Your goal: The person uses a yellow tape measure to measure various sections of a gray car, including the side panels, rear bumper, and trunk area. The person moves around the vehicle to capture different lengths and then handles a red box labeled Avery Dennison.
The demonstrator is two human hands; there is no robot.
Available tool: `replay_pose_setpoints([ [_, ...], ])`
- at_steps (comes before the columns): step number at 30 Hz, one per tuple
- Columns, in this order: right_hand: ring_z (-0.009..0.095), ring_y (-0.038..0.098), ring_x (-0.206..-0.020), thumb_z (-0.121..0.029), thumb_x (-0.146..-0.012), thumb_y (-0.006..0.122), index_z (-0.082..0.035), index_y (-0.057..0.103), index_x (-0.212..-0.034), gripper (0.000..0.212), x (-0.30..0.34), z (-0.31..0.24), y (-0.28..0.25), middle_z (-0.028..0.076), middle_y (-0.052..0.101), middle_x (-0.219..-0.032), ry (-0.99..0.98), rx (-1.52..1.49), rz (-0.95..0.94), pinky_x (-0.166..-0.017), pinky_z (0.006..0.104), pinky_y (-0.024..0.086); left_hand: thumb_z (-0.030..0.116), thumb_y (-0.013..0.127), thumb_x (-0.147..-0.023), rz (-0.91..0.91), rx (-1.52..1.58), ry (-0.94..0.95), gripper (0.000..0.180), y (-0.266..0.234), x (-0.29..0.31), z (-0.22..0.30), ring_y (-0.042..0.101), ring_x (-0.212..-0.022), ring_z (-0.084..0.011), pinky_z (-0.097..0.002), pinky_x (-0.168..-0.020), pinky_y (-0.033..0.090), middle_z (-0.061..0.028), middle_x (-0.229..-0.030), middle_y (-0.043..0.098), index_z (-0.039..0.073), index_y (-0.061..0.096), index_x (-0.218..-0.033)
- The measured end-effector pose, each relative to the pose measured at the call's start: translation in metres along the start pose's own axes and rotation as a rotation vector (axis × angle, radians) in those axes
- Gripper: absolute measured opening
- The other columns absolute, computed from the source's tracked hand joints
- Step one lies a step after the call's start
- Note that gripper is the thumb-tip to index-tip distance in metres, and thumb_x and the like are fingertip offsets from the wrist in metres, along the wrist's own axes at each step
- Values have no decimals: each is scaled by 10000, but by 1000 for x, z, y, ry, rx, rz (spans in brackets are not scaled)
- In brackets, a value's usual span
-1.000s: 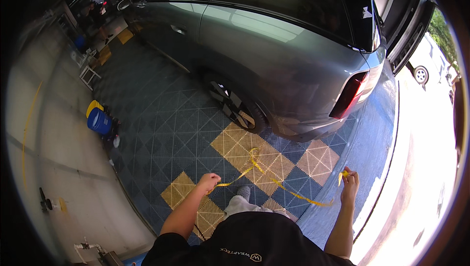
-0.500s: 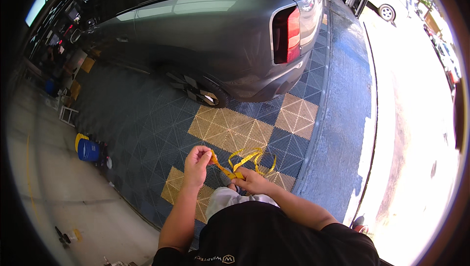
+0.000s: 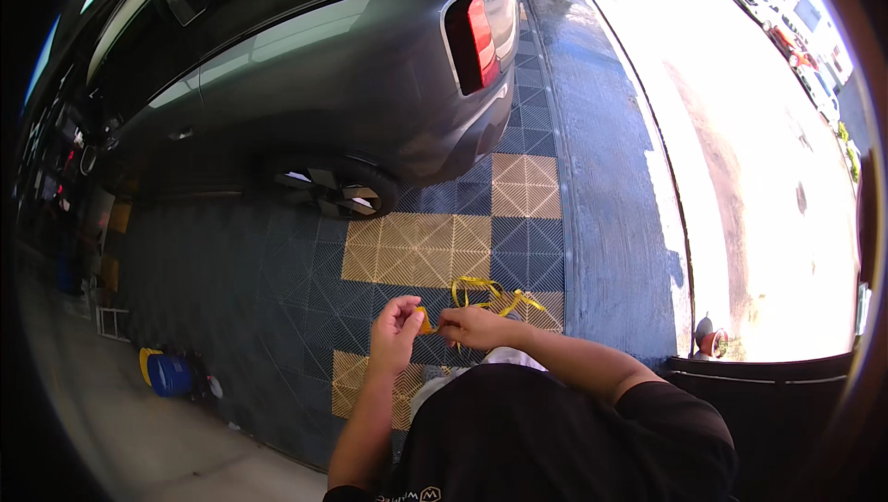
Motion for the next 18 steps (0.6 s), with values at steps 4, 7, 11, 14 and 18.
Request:
replay_pose_setpoints([
  [4, 258, 650, -717, -241, -977, 488, -15, 561, -1075, 256, -33, -41, 82, 116, 649, -754, 92, -195, 34, -686, 390, 500, 202, 539, -989, 144, 548, -108, 374, -73, 49, -17, 627, -855, -179, -330, -776, 547, -103, -1013, 612, -12, 461, -1287],
  [7, 301, 657, -726, -249, -970, 488, -20, 564, -1103, 276, -49, -38, 135, 148, 663, -791, -51, -38, 92, -676, 428, 492, 209, 571, -982, 73, 592, -361, 292, -106, 88, -84, 624, -808, -165, -329, -731, 552, -95, -915, 628, 5, 527, -1186],
  [11, 353, 651, -827, -297, -960, 502, -20, 568, -1131, 332, -32, -32, 159, 198, 661, -871, 25, 134, -67, -735, 464, 486, 202, 567, -986, 96, 239, -350, 173, -142, 110, -121, 553, -602, -135, -309, -578, 512, -62, -733, 587, 34, 566, -945],
  [14, 361, 655, -853, -307, -935, 526, -27, 586, -1116, 339, -23, 1, 153, 201, 665, -908, 131, 174, -95, -766, 480, 489, 189, 570, -984, 312, 210, -243, 176, -179, 106, -103, 504, -550, -121, -296, -523, 478, -37, -669, 541, 44, 551, -887],
  [18, 361, 665, -839, -354, -917, 550, -34, 572, -1144, 393, 0, 39, 106, 193, 671, -876, 156, 397, -89, -769, 487, 508, 187, 582, -977, 659, 422, -112, 184, -252, 109, -68, 471, -530, -94, -258, -497, 449, -1, -628, 478, 65, 529, -851],
])
Point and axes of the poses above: each hand's wrist, its own x-axis away from the middle knuckle, its own y-axis out of the palm, z = x × y, the point moved 8 cm from there along -x, towards the middle knuckle
